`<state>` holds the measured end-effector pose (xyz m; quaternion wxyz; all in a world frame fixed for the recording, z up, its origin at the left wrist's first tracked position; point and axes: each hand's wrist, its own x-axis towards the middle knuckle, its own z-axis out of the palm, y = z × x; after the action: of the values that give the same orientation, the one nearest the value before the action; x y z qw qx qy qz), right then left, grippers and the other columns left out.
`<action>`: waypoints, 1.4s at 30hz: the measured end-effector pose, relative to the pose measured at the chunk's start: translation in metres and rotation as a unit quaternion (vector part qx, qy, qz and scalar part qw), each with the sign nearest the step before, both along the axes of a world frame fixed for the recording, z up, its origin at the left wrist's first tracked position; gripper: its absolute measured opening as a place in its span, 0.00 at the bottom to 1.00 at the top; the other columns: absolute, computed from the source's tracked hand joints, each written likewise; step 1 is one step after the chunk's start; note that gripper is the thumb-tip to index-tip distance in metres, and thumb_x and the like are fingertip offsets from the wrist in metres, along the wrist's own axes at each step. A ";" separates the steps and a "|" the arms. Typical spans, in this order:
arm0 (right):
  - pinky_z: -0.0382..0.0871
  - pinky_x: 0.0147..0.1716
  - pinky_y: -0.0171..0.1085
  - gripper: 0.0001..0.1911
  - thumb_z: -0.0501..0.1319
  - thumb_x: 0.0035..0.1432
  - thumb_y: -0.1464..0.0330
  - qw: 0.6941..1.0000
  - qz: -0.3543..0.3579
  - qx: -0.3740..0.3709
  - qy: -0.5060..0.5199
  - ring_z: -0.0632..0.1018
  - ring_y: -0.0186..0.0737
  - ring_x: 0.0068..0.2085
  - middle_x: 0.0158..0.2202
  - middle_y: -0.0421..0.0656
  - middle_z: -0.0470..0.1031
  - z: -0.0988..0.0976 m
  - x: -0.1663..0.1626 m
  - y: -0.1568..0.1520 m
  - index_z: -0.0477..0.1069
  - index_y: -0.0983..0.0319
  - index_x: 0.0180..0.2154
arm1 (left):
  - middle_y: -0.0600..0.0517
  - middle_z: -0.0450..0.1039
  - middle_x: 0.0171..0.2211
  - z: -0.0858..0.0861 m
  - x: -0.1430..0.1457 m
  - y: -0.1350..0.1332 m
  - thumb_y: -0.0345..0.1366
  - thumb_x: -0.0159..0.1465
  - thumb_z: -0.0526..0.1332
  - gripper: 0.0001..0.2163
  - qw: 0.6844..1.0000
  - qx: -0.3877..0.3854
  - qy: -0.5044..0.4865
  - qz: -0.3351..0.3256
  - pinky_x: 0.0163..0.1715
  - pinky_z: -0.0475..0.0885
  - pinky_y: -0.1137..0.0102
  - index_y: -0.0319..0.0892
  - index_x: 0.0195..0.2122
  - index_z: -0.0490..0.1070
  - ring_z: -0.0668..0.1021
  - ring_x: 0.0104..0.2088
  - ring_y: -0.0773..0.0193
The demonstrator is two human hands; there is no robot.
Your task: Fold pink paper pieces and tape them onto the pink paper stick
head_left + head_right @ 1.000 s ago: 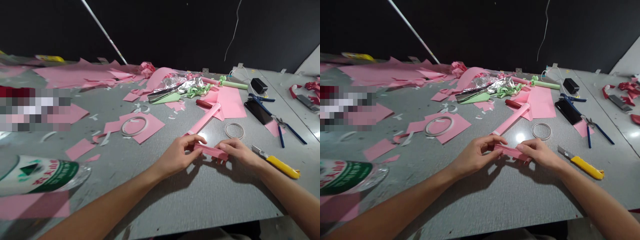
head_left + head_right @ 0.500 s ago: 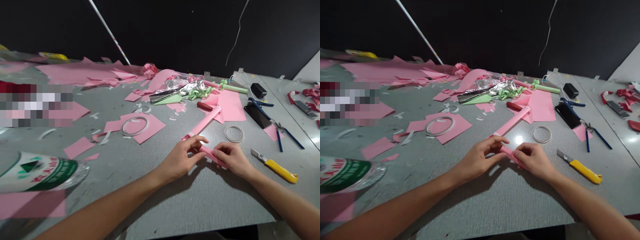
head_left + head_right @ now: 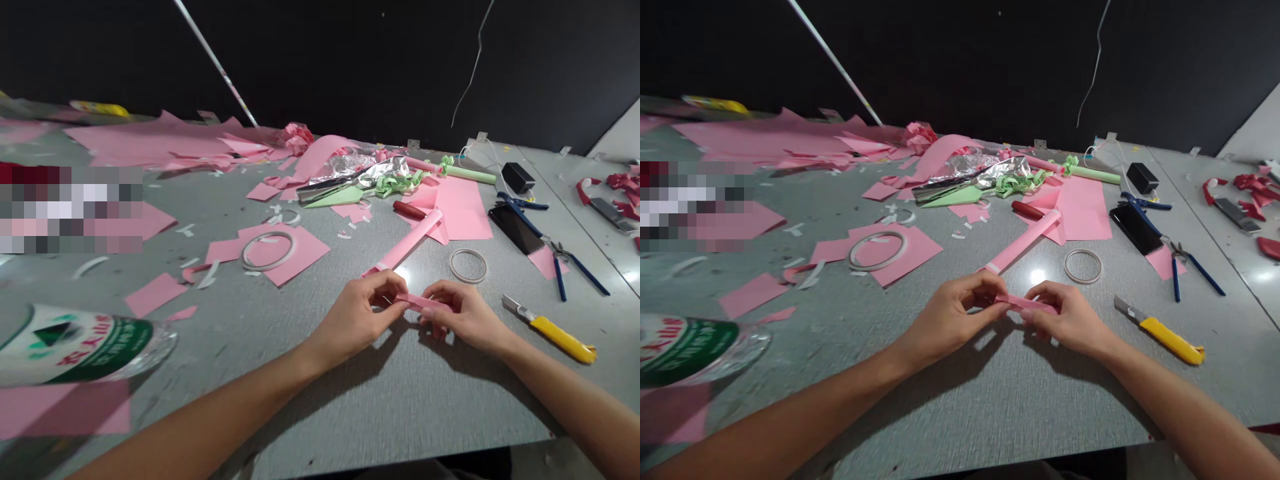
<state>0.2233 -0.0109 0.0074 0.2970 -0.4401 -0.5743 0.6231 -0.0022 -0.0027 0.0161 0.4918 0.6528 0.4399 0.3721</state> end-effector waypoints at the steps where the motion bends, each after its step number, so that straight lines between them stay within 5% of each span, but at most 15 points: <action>1: 0.70 0.23 0.33 0.19 0.72 0.62 0.54 1.000 0.003 -0.017 0.009 0.78 0.34 0.24 0.31 0.44 0.83 -0.001 0.001 0.000 0.76 0.63 0.43 | 0.55 0.76 0.30 -0.001 0.000 0.000 0.35 0.63 0.68 0.06 1.000 -0.012 -0.007 0.005 0.35 0.74 0.70 0.42 0.40 0.77 0.78 0.31 0.65; 6: 0.74 0.23 0.33 0.20 0.74 0.60 0.55 0.997 -0.022 -0.052 0.056 0.79 0.34 0.23 0.31 0.47 0.85 0.000 0.003 0.001 0.79 0.64 0.43 | 0.53 0.77 0.31 -0.004 -0.001 0.005 0.36 0.61 0.69 0.08 0.995 -0.095 -0.036 -0.015 0.33 0.74 0.69 0.40 0.40 0.80 0.79 0.29 0.65; 15: 0.75 0.21 0.32 0.17 0.73 0.59 0.59 0.996 -0.041 -0.061 0.054 0.80 0.34 0.21 0.29 0.48 0.85 0.002 0.002 -0.001 0.84 0.67 0.41 | 0.51 0.79 0.31 -0.008 -0.006 0.012 0.46 0.66 0.70 0.14 0.958 -0.207 -0.136 -0.146 0.31 0.74 0.69 0.41 0.42 0.73 0.80 0.28 0.64; 23: 0.73 0.21 0.33 0.15 0.73 0.58 0.62 0.997 -0.042 -0.045 0.037 0.79 0.35 0.22 0.29 0.47 0.84 0.001 0.000 -0.003 0.86 0.66 0.42 | 0.51 0.79 0.28 -0.007 -0.003 0.010 0.46 0.66 0.70 0.13 0.965 -0.213 -0.106 -0.113 0.28 0.72 0.70 0.40 0.38 0.76 0.78 0.26 0.65; 36: 0.71 0.21 0.33 0.14 0.70 0.59 0.62 0.998 -0.046 -0.041 0.030 0.77 0.34 0.21 0.27 0.45 0.82 0.004 -0.001 -0.001 0.85 0.65 0.42 | 0.50 0.82 0.30 -0.004 -0.006 0.012 0.43 0.70 0.64 0.12 0.984 -0.124 -0.006 -0.130 0.28 0.73 0.71 0.40 0.41 0.84 0.79 0.26 0.65; 42: 0.70 0.20 0.32 0.14 0.71 0.59 0.63 0.997 -0.045 -0.053 0.036 0.77 0.34 0.21 0.26 0.45 0.82 0.001 0.001 0.001 0.84 0.66 0.42 | 0.50 0.85 0.31 0.001 -0.009 0.010 0.37 0.73 0.60 0.12 0.983 0.074 0.132 -0.102 0.33 0.72 0.69 0.42 0.42 0.85 0.82 0.30 0.62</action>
<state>0.2247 -0.0103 0.0086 0.3215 -0.4575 -0.5090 0.6544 -0.0107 0.0069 0.0175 0.4154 0.7719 0.4036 0.2621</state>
